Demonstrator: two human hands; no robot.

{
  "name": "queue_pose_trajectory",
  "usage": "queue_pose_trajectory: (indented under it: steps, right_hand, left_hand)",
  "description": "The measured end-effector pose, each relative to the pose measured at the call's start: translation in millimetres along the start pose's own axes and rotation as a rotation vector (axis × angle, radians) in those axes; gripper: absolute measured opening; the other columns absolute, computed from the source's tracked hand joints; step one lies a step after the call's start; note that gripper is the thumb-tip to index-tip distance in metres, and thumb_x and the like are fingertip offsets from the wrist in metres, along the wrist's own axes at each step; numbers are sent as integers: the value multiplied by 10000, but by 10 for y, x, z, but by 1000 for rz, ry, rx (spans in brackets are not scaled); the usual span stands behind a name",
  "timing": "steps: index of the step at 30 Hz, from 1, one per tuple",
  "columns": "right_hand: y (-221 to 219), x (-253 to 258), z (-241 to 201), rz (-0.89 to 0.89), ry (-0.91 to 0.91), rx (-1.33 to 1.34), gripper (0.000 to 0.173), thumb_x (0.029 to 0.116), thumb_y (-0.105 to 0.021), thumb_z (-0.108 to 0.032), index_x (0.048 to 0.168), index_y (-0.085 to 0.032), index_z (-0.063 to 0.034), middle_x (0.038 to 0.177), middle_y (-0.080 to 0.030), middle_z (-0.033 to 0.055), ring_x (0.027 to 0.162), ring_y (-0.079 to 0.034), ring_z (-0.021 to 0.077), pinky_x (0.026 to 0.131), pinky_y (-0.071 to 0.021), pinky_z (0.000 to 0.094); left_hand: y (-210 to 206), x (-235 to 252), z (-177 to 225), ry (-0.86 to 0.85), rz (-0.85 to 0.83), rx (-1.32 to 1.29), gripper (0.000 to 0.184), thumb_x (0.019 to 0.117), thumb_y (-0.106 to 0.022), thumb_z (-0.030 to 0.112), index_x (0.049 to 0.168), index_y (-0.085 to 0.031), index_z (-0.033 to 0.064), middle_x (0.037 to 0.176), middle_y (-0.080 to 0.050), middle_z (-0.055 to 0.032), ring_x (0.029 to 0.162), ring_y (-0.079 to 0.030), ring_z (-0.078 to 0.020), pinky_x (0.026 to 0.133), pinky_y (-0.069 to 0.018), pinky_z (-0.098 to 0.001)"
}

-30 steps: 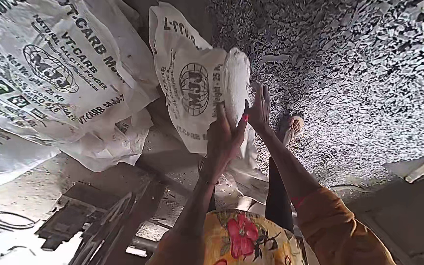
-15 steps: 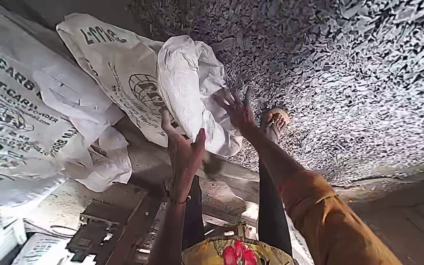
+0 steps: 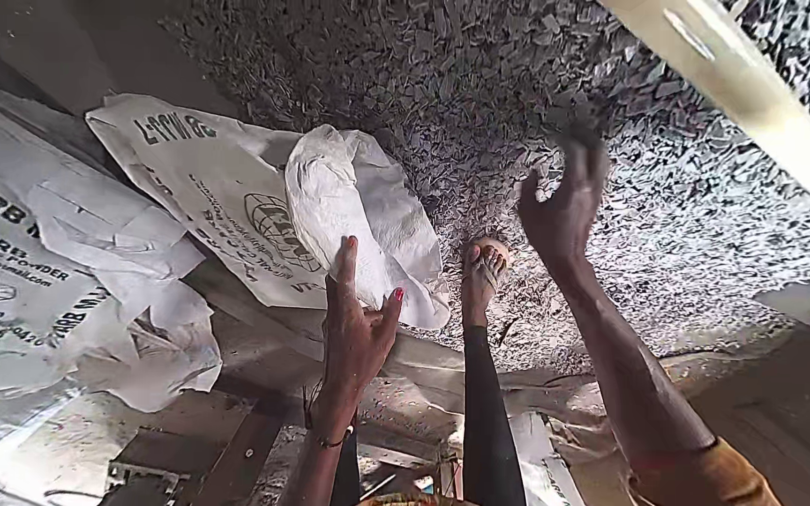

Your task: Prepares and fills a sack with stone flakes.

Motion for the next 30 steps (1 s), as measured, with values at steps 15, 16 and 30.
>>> queue_pose_trajectory:
  steps: [15, 16, 30]
  right_hand:
    - [-767, -175, -810, -301, -359, 498, 770, 834, -783, -107, 1525, -450, -30, 1579, -279, 372, 1431, -351, 524, 1110, -371, 651]
    - [-893, -307, -943, -457, -312, 590, 669, 846, -775, -73, 1464, -526, -11, 1531, -381, 359, 1389, -433, 483, 1097, -413, 602]
    - [1349, 732, 571, 226, 100, -482, 355, 985, -586, -187, 1283, -657, -8, 1168, -696, 261, 1144, -644, 489, 1066, -305, 763]
  left_hand:
    - [76, 600, 133, 22, -103, -241, 973, 762, -685, 129, 1614, -224, 228, 1686, -221, -60, 1451, -393, -217, 1045, -474, -468]
    - [77, 630, 149, 31, -90, -224, 972, 769, -691, 127, 1617, -224, 218, 1680, -239, -82, 1439, -414, -244, 1037, -480, -486]
    - [152, 615, 247, 87, -63, -83, 969, 722, -668, -19, 1600, -284, 123, 1632, -305, -218, 1401, -421, -500, 969, -446, -721]
Point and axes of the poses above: each hand's wrist, its own x-axis towards the middle knuckle, its own y-axis out of the back of the hand, z = x × y, the point moved 3 cm from there along x, towards the middle knuckle
